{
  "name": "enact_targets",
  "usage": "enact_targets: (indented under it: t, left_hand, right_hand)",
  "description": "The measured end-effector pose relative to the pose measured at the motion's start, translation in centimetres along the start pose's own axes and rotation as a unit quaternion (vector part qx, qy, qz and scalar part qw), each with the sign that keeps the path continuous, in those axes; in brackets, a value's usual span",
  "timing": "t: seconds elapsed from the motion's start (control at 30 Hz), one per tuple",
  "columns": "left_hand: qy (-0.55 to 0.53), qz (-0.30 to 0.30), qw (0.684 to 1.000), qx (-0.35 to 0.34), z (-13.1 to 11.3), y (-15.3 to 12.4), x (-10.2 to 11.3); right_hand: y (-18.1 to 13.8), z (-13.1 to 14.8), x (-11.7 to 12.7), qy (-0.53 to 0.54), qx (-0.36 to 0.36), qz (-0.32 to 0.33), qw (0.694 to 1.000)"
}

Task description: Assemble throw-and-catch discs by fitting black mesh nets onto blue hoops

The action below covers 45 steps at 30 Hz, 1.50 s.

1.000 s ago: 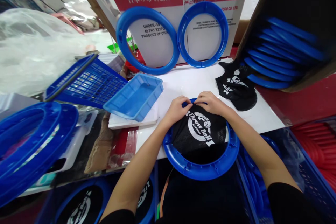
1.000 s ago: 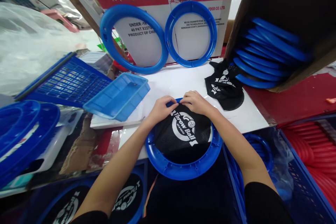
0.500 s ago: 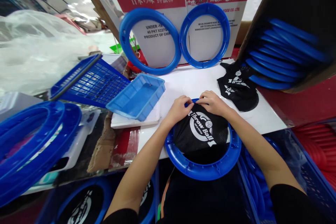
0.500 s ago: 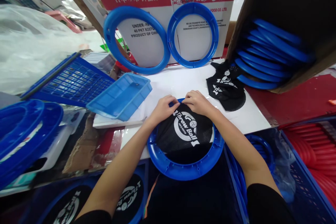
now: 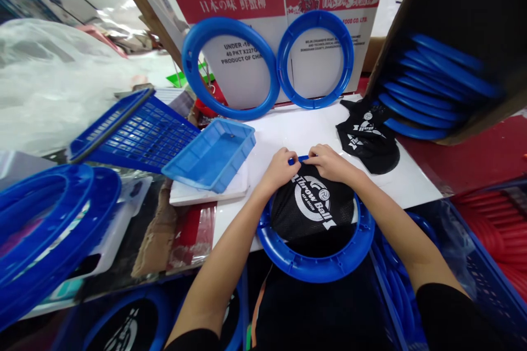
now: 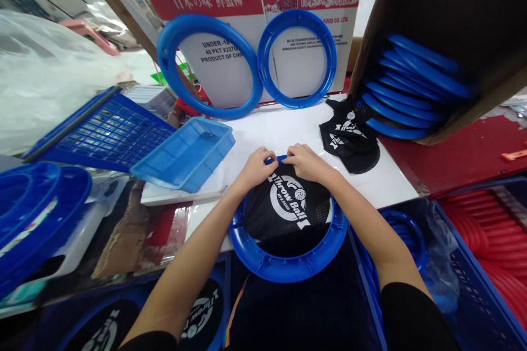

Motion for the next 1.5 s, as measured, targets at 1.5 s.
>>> enact_targets:
  t: [1.5]
  left_hand:
    - [0.106, 0.09, 0.971, -0.196, -0.9, -3.0, 0.8]
  right_hand:
    - [-2.9, -0.7, 1.0, 0.165, -0.076, 0.132, 0.974]
Point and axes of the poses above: each hand's wrist, its own y-axis towards the middle knuckle, its own x-axis out of the back of the hand, z = x × y, the point moved 8 cm from there along y, towards the middle knuckle, and after that the axes turned 3 degrees about x, right-handed, at the moved point
